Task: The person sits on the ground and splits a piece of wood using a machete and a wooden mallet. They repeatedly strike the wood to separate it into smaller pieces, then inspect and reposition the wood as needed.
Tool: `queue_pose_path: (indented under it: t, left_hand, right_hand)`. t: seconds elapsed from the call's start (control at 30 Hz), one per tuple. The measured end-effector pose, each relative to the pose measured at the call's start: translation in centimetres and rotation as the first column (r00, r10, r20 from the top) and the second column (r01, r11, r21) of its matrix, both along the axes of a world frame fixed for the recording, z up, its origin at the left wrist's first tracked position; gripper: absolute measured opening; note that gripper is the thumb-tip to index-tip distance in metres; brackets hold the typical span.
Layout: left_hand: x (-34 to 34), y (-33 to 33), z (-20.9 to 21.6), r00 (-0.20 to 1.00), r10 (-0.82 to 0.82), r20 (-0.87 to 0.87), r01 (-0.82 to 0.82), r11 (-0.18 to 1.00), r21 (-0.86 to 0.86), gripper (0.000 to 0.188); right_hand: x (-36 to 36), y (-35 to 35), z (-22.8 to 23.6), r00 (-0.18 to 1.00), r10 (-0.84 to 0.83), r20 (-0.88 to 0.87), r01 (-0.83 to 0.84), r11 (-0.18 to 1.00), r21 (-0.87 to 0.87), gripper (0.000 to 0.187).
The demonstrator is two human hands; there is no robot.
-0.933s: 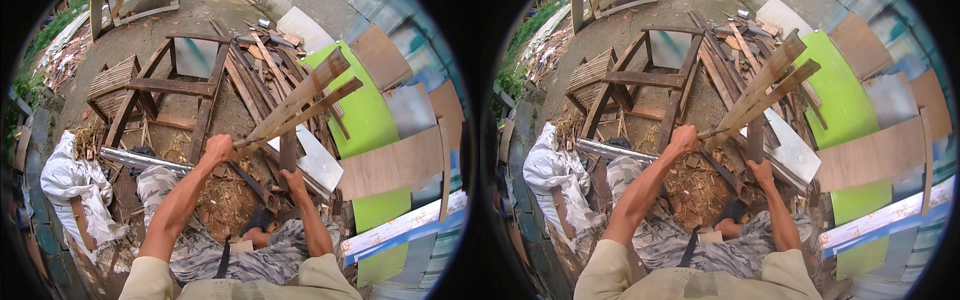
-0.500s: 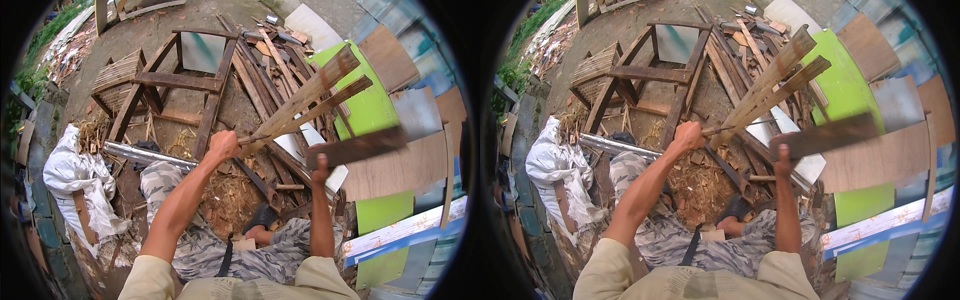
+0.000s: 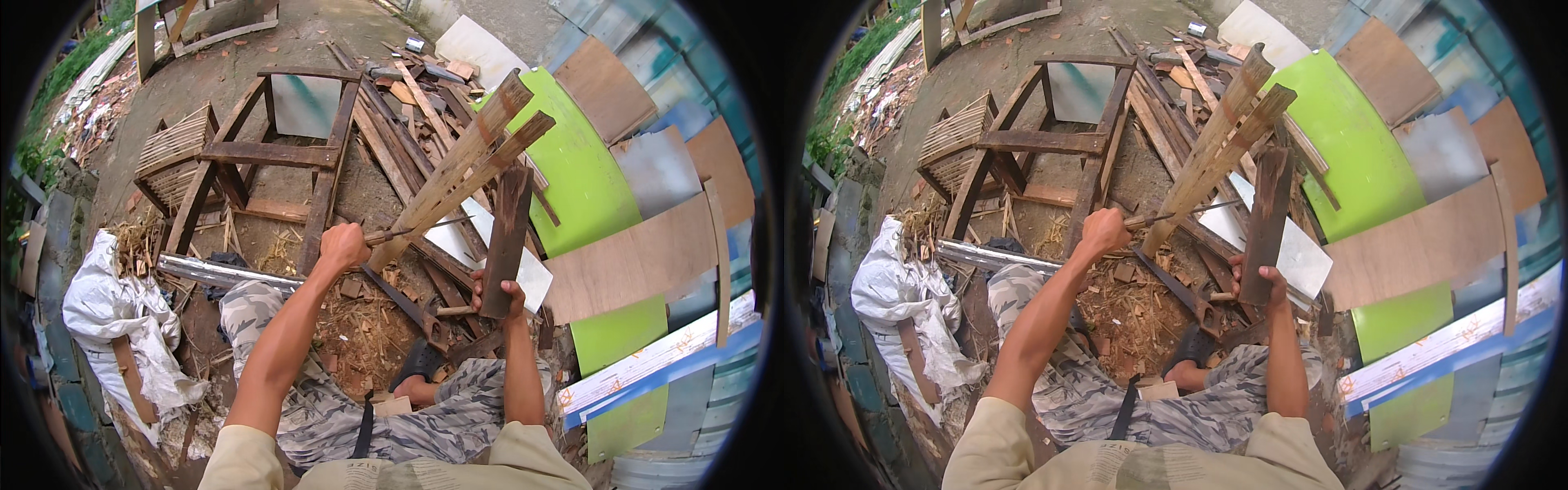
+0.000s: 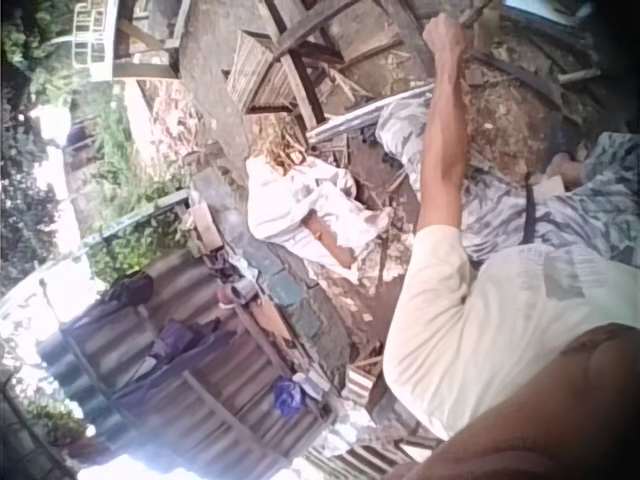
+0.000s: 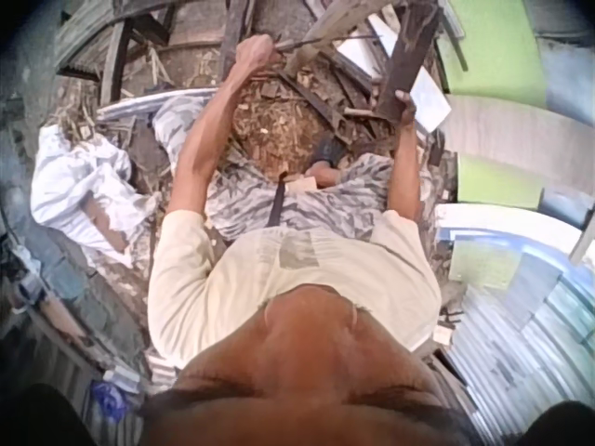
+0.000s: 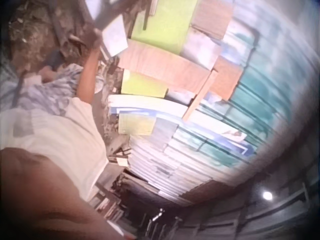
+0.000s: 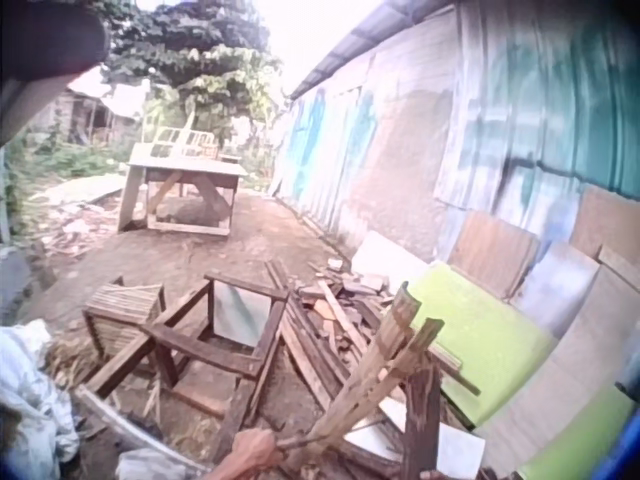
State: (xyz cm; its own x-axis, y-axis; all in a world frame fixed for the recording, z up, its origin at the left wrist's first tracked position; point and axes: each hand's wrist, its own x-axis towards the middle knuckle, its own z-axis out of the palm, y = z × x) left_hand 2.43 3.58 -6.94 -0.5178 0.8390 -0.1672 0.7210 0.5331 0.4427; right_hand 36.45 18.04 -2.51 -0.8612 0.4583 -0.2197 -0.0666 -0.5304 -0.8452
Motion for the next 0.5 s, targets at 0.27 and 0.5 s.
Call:
queue_pose_path:
  t: [0.27, 0.5]
  left_hand:
    - [0.3, -0.2, 0.2, 1.0, 0.0, -0.012, 0.0, 1.0, 0.012, 0.027]
    - [0.3, -0.1, 0.1, 1.0, 0.006, -0.019, -0.006, 1.0, 0.008, 0.027]
  right_hand:
    - [1.5, -2.7, -3.0, 0.999, 0.001, -0.042, -0.006, 0.992, -0.122, 0.076]
    - [-2.7, -3.8, -3.7, 0.878, -0.344, 0.333, 0.086, 0.797, 0.597, 0.078]
